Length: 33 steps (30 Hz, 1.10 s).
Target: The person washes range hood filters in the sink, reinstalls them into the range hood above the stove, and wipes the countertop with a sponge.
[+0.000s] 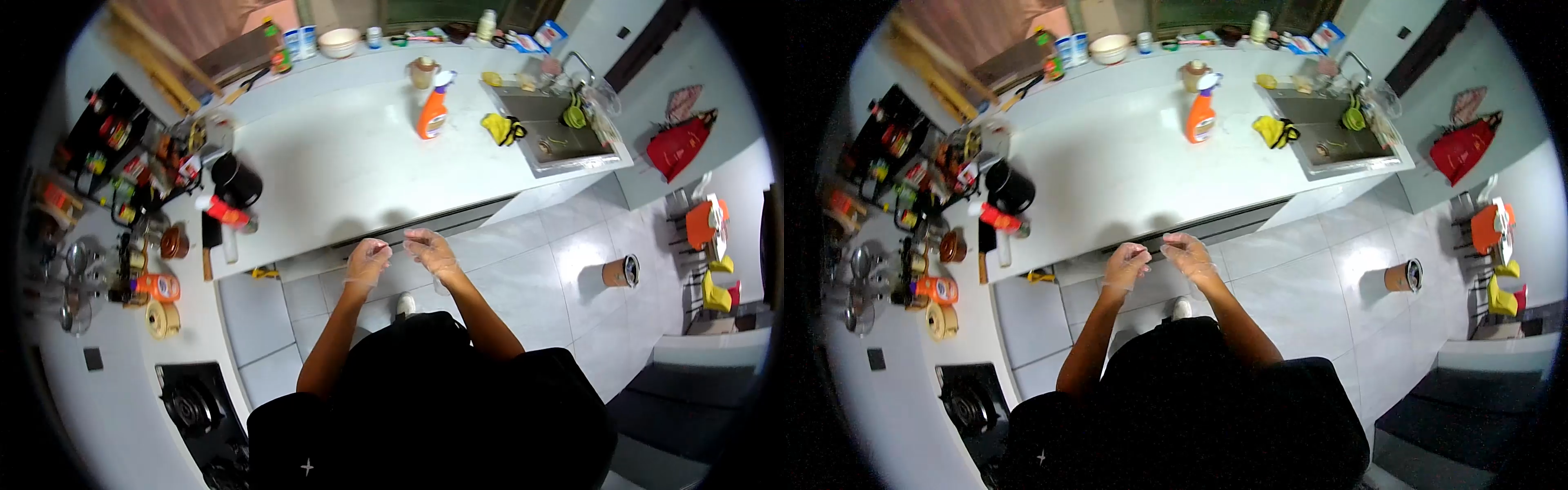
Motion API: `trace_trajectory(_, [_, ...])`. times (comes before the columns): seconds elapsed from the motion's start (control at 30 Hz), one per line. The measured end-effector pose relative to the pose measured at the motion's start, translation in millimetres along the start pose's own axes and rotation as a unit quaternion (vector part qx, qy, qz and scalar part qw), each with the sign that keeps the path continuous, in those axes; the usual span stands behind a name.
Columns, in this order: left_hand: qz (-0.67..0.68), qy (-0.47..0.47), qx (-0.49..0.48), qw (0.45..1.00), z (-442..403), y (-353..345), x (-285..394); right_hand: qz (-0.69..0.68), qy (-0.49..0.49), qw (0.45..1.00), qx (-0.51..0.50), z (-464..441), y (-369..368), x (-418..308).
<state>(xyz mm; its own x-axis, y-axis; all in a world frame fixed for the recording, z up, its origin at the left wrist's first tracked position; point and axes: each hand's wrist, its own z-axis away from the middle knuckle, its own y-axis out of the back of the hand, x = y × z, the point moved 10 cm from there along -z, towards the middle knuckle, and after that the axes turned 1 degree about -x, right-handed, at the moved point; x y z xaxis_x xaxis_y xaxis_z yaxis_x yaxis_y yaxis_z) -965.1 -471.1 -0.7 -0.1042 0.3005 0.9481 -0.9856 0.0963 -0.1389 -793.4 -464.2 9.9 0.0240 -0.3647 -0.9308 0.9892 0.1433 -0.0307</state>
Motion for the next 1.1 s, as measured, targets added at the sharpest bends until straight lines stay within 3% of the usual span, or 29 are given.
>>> trace_trajectory(0.3, [-0.051, -0.009, -0.208, 0.977, -69, -212, -25, -0.078, -0.046, 0.977, 0.193, 44, 192, 30])
trace_trajectory(0.43, [-0.145, -0.072, -0.208, 0.965, -118, -265, -45, -0.110, -0.063, 0.963, 0.239, 52, 241, 36])
trace_trajectory(0.53, [-0.304, -0.206, -0.152, 0.918, -162, -300, -9, -0.117, -0.058, 0.955, 0.265, 44, 280, 36])
trace_trajectory(0.57, [-0.352, -0.143, -0.155, 0.912, -185, -312, -8, -0.113, -0.058, 0.955, 0.266, 36, 294, 32])
trace_trajectory(0.67, [-0.489, -0.203, -0.125, 0.839, -254, -365, 35, -0.081, -0.031, 0.960, 0.266, -11, 339, -1])
trace_trajectory(0.77, [-0.565, -0.193, -0.105, 0.795, -353, -414, 36, -0.019, 0.009, 0.968, 0.249, -70, 380, -24])
trace_trajectory(0.87, [-0.573, -0.239, -0.069, 0.781, -462, -472, 56, 0.089, 0.002, 0.966, 0.241, -101, 424, -41])
trace_trajectory(0.9, [-0.586, -0.225, -0.071, 0.775, -467, -474, 61, 0.049, 0.018, 0.971, 0.233, -109, 424, -42])
trace_trajectory(0.97, [-0.588, -0.239, -0.082, 0.769, -499, -497, 59, 0.096, -0.029, 0.965, 0.243, -101, 447, -27])
trace_trajectory(1.07, [-0.673, -0.179, -0.129, 0.706, -523, -511, 30, 0.133, -0.106, 0.950, 0.261, -84, 474, 7])
trace_trajectory(1.1, [-0.657, -0.220, -0.101, 0.714, -514, -513, 39, 0.139, -0.125, 0.946, 0.265, -74, 482, 27])
